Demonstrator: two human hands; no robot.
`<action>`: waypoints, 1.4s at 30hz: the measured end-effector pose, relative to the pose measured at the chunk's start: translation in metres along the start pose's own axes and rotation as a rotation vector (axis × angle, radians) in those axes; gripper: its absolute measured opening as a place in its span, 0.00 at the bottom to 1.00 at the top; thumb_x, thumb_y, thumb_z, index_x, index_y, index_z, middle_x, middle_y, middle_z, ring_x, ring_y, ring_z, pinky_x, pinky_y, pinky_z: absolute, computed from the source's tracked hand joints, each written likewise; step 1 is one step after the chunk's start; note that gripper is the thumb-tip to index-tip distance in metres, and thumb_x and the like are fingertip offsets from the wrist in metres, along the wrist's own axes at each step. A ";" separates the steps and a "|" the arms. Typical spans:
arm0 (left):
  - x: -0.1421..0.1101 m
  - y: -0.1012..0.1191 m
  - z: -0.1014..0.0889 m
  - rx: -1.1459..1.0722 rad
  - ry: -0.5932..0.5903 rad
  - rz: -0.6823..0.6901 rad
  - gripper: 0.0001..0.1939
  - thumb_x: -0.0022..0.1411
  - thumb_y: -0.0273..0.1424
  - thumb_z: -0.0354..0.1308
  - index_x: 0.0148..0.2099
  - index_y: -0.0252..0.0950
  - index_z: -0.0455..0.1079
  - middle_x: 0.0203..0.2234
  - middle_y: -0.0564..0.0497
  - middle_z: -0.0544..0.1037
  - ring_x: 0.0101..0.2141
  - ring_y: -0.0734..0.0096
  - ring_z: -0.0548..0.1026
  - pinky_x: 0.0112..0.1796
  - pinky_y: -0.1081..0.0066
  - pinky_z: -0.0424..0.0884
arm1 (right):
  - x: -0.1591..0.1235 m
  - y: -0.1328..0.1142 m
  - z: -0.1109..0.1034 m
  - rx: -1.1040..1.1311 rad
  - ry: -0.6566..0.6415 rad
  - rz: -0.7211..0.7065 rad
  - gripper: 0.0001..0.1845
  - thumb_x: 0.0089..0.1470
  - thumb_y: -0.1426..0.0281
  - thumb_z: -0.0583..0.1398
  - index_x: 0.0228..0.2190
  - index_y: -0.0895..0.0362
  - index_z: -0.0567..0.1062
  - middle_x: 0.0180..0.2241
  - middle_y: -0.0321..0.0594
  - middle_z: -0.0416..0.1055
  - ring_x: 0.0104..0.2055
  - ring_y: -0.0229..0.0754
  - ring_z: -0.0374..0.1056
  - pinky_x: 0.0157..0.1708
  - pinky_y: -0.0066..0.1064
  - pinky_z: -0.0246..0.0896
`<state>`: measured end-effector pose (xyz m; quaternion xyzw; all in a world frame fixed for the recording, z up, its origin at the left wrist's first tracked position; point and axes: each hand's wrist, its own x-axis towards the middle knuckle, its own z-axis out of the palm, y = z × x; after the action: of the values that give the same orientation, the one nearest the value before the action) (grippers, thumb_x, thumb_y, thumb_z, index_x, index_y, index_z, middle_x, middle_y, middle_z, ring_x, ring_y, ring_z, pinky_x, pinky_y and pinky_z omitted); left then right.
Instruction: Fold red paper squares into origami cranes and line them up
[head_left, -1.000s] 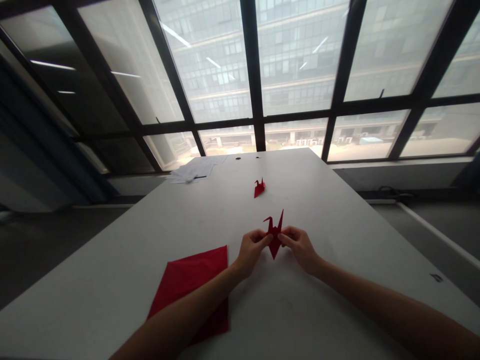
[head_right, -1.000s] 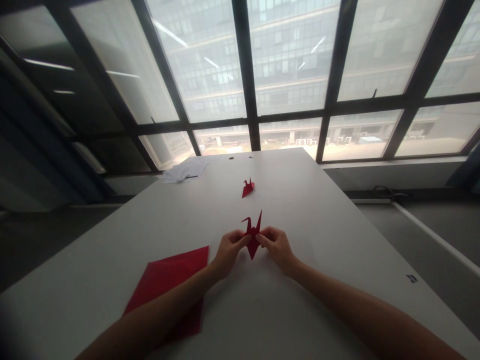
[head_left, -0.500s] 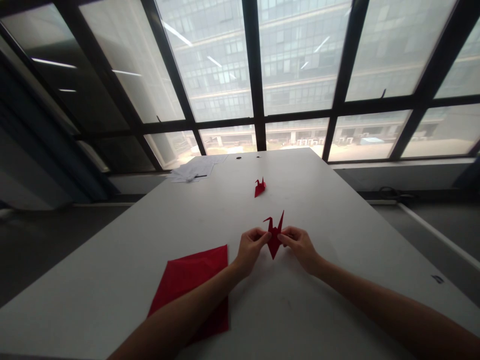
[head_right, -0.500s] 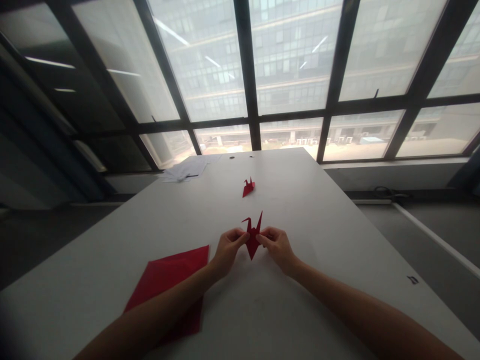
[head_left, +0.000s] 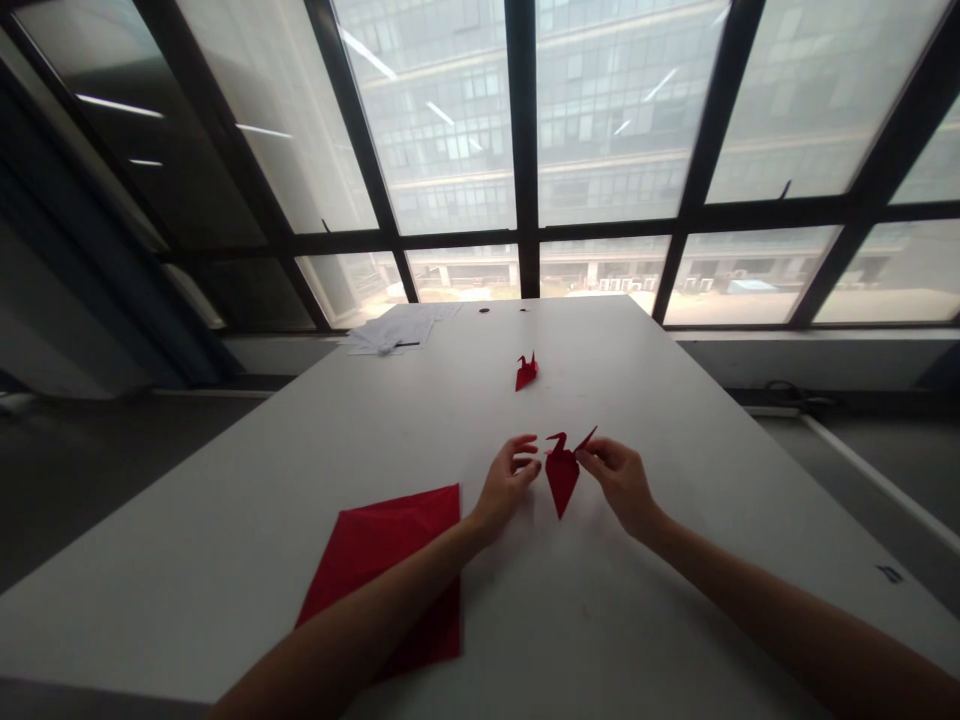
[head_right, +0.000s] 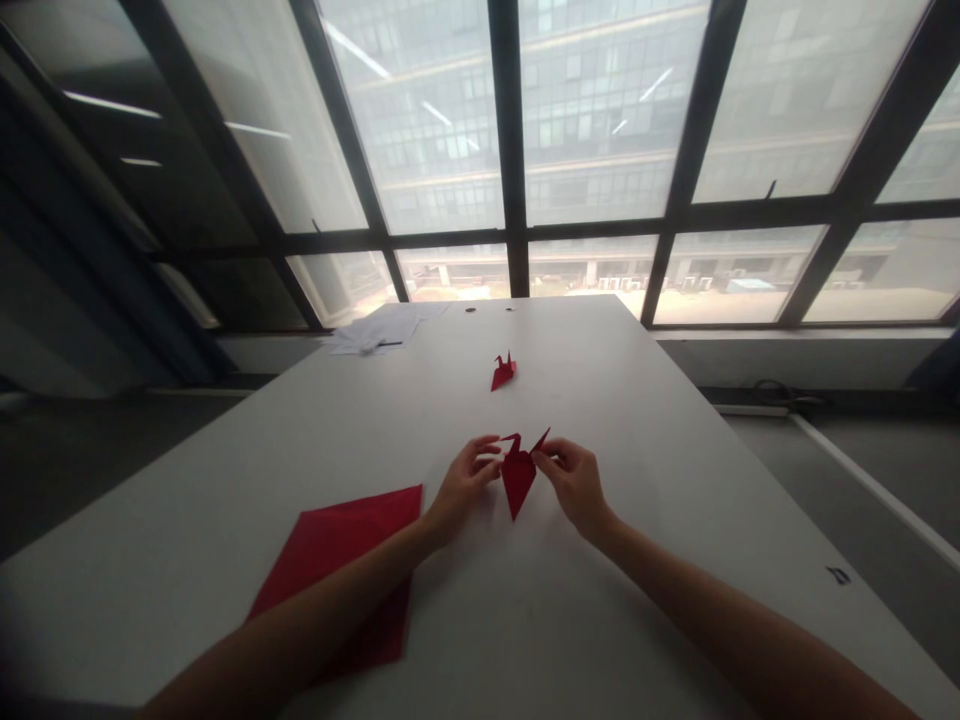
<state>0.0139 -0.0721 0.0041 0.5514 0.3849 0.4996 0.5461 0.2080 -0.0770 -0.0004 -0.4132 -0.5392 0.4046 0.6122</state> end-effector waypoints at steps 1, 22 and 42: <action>0.000 0.001 0.000 0.007 -0.022 0.007 0.28 0.57 0.37 0.68 0.58 0.40 0.67 0.51 0.42 0.74 0.45 0.62 0.77 0.45 0.63 0.74 | 0.000 0.001 -0.001 -0.003 0.001 -0.010 0.12 0.49 0.58 0.68 0.29 0.55 0.79 0.29 0.40 0.77 0.31 0.44 0.69 0.33 0.34 0.66; 0.007 -0.013 0.000 0.108 0.251 0.102 0.24 0.55 0.20 0.53 0.55 0.39 0.66 0.47 0.45 0.72 0.37 0.71 0.76 0.35 0.72 0.73 | 0.079 0.015 -0.018 -0.266 0.118 -0.166 0.16 0.49 0.57 0.67 0.32 0.58 0.82 0.30 0.44 0.79 0.31 0.46 0.73 0.31 0.35 0.67; 0.005 -0.010 0.000 0.141 0.196 -0.021 0.12 0.53 0.23 0.52 0.40 0.36 0.71 0.33 0.49 0.75 0.34 0.69 0.74 0.32 0.72 0.69 | 0.251 0.128 -0.004 -0.465 0.018 -0.006 0.18 0.63 0.63 0.60 0.52 0.57 0.71 0.52 0.45 0.70 0.48 0.47 0.70 0.46 0.44 0.70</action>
<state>0.0165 -0.0659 -0.0055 0.5329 0.4765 0.5170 0.4708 0.2284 0.2012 -0.0395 -0.5450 -0.6137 0.2641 0.5066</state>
